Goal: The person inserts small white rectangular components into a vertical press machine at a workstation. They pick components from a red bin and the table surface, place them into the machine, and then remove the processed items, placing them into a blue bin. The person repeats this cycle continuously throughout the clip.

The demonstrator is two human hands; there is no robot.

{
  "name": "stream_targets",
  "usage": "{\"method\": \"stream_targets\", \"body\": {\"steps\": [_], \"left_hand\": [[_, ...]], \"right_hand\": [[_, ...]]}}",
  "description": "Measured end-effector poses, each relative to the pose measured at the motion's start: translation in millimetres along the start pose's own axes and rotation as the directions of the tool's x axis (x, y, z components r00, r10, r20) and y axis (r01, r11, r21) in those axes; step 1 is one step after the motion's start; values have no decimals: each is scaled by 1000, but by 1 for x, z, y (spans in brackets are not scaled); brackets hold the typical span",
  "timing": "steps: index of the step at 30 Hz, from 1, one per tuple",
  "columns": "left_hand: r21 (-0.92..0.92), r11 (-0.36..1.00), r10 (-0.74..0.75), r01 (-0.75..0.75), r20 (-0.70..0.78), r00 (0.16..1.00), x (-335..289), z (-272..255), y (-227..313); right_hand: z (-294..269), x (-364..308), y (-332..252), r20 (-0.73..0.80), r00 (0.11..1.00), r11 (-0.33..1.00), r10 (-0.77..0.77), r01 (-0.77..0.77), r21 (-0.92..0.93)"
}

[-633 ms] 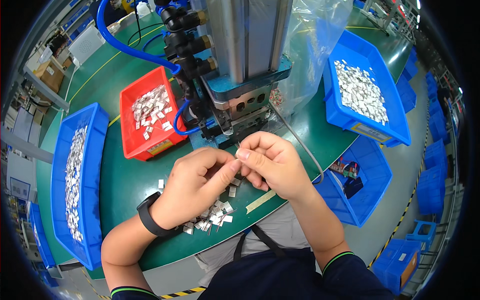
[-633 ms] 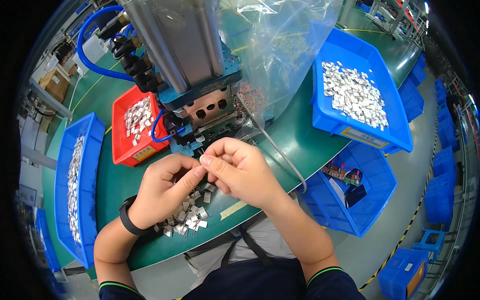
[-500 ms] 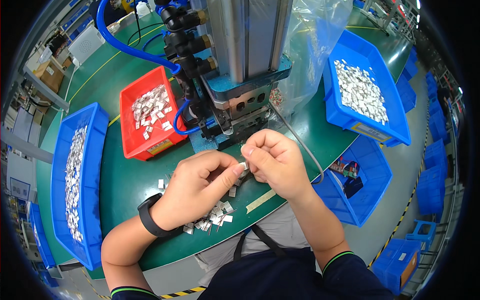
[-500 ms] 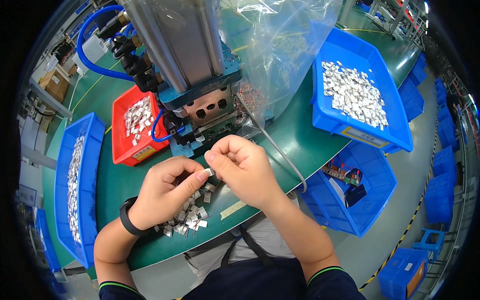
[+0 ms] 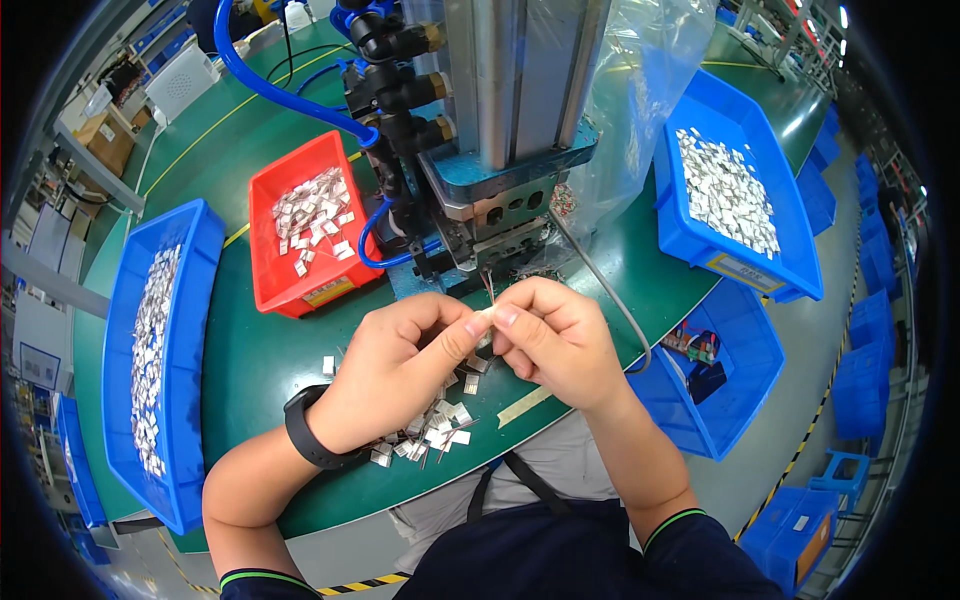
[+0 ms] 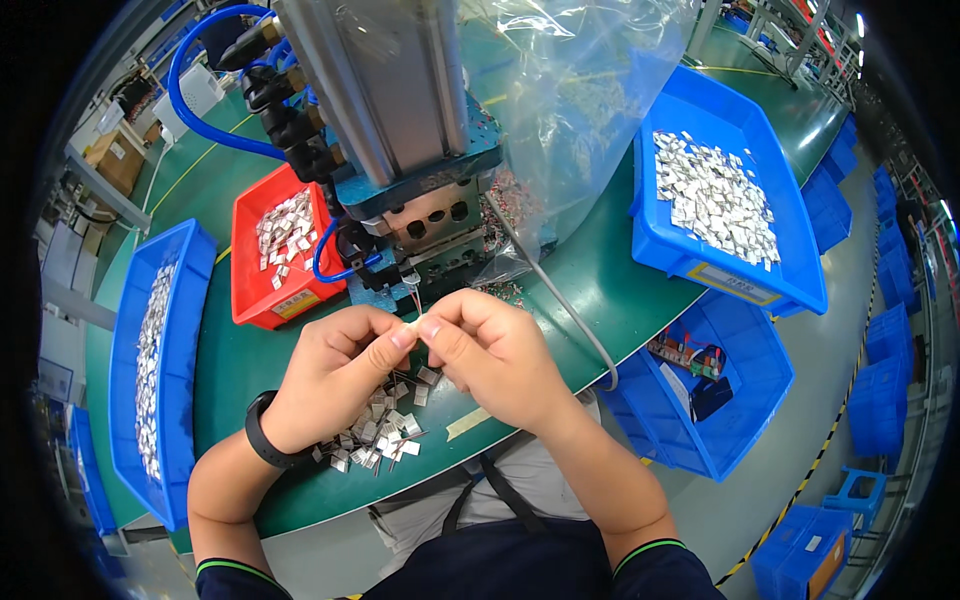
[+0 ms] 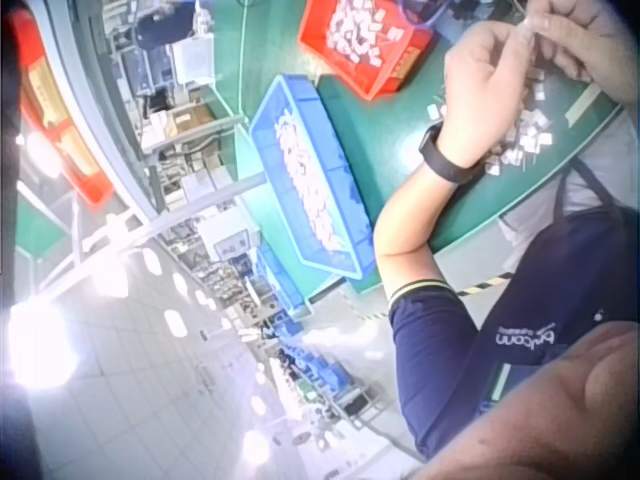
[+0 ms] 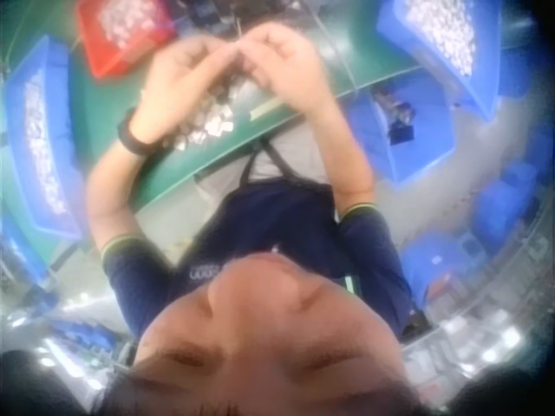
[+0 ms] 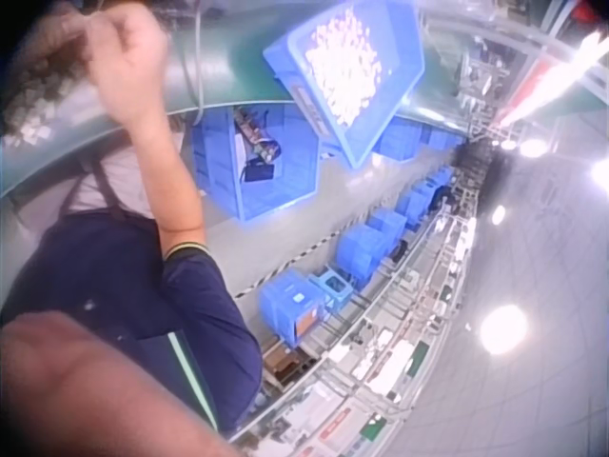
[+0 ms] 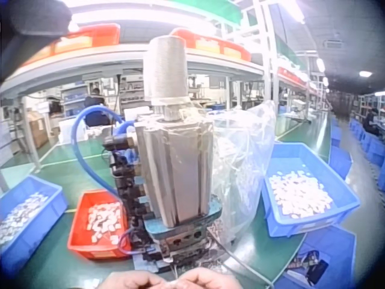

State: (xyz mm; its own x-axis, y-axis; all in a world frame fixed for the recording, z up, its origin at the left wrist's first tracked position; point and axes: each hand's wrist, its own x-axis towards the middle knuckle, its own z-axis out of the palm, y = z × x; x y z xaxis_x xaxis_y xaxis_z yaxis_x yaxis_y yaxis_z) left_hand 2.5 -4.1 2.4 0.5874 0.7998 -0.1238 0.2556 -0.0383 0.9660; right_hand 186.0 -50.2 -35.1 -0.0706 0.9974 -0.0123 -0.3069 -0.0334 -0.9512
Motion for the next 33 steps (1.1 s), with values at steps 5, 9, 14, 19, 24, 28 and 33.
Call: {"method": "stream_targets", "body": {"steps": [5, 9, 14, 19, 24, 28, 33], "left_hand": [[67, 998, 5, -5, 1, 1000, -1, 4, 4], [341, 908, 256, -245, 14, 967, -1, 8, -3], [415, 819, 406, -397, 70, 911, 2, 10, -10], [426, 815, 402, -394, 74, 913, 1, 9, -10], [427, 806, 415, -410, 87, 906, 2, 9, -11], [454, 773, 441, -443, 116, 890, 3, 7, -13], [564, 685, 456, -461, 162, 875, 3, 6, -12]], "right_hand": [[-3, 4, -8, -143, 989, 999, 35, -29, 41], [-8, 15, -17, -196, 980, 996, 37, -19, 91], [-12, 25, -21, -188, 980, 991, 60, -35, 133], [-9, 31, -25, -196, 976, 986, 94, -64, 152], [-10, 31, -22, -197, 977, 987, 79, -49, 150], [-9, 31, -22, -186, 980, 987, 73, -44, 156], [-9, 31, -21, -184, 980, 986, 74, -45, 159]]}}
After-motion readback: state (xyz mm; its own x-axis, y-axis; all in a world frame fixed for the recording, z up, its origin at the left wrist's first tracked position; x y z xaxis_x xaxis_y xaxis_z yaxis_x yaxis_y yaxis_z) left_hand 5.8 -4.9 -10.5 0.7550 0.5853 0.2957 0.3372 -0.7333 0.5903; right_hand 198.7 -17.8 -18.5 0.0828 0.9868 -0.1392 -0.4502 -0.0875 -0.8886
